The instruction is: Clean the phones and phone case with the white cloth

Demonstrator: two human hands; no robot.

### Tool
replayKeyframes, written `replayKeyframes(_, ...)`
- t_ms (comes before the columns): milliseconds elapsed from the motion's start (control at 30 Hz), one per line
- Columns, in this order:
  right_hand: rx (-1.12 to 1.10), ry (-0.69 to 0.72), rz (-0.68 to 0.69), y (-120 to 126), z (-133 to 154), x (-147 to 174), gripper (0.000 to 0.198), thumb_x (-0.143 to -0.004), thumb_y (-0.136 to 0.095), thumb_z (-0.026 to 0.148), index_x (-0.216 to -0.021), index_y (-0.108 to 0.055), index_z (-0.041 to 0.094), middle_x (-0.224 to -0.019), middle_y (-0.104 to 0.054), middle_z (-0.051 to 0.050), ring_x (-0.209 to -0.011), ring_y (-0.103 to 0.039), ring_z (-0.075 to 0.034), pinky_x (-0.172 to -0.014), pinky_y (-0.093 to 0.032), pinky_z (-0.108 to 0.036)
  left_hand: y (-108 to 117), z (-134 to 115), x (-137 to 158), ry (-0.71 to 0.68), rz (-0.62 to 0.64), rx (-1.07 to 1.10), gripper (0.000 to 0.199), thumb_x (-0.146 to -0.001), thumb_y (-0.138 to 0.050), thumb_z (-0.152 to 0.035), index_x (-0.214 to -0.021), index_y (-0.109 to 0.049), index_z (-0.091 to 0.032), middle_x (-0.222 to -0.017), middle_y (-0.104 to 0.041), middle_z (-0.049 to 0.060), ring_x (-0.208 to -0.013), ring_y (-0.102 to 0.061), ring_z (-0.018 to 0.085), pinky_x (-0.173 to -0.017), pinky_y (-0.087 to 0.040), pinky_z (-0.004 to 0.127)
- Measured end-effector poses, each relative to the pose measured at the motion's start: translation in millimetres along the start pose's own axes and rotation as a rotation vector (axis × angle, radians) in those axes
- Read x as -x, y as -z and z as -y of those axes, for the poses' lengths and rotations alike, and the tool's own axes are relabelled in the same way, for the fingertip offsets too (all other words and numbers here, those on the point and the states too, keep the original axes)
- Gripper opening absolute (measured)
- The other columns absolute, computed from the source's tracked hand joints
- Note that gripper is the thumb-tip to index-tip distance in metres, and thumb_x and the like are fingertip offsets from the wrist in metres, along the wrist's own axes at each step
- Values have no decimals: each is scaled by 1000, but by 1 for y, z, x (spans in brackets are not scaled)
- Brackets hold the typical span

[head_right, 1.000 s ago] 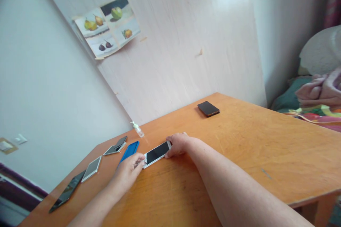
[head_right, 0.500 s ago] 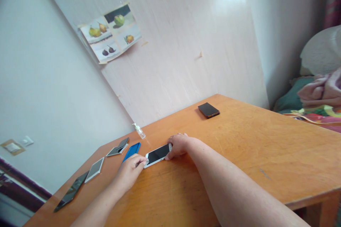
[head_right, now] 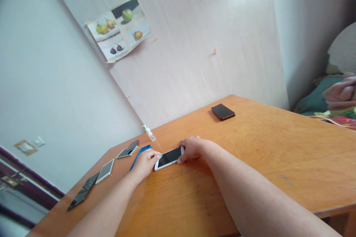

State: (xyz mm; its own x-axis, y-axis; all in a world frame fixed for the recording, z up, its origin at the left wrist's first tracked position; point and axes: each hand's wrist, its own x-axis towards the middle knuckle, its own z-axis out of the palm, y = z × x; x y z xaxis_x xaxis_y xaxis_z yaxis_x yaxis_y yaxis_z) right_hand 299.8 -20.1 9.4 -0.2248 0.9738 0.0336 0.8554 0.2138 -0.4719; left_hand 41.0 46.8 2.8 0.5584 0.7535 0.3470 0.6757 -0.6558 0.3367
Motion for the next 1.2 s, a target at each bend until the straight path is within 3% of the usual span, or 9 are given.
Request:
replayKeyframes(167, 1, 1, -16, -1, 1, 0, 61, -52, -74, 69, -101, -69, 32, -106, -70, -5, -97, -64, -32, -80, -45, -40, -1, -15, 17, -37, -4, -55, 27, -89, -49, -31, -87, -74, -20, -89, -68, 7, -87, -63, 20, -81, -47, 33)
replayKeyframes(400, 17, -4, -10, -1, 3, 0, 58, -55, -72, 68, -98, -69, 30, -103, -71, -5, -96, -64, -32, -81, -44, -40, -1, -34, 59, -130, 1, -180, 37, -95, -41, -37, -115, -68, -21, -117, -68, 12, -110, -62, 26, -98, -47, 41)
replayKeyframes(533, 23, -1, -13, 0, 4, 0, 56, -55, -72, 67, -98, -69, 30, -103, -71, -4, -97, -64, -31, -81, -44, -39, -11, -42, 46, -88, 85, -301, 50, -96, -38, -46, -130, -57, -16, -137, -55, 16, -129, -50, 29, -109, -37, 47)
replayKeyframes(667, 28, -1, 2, 0, 3, 0, 57, -55, -71, 69, -97, -69, 30, -104, -71, -4, -95, -64, -31, -78, -44, -39, -18, -51, 31, -51, 157, -364, 67, -92, -38, -58, -137, -49, -9, -143, -47, 22, -134, -43, 33, -111, -32, 50)
replayKeyframes(967, 14, -21, 2, 0, 4, 0, 63, -52, -73, 69, -101, -69, 31, -105, -70, -5, -96, -64, -31, -80, -43, -38, -2, -62, 63, -102, 243, -398, 73, -90, -37, -63, -144, -41, -13, -150, -38, 18, -141, -31, 33, -114, -27, 50)
replayKeyframes(1200, 53, -28, 38, 2, 4, 1, 61, -57, -69, 71, -101, -68, 29, -101, -71, -4, -93, -64, -28, -77, -43, -35, -12, -70, 31, -2, 281, -450, 83, -90, -28, -68, -144, -38, -6, -151, -35, 21, -142, -30, 33, -115, -26, 48)
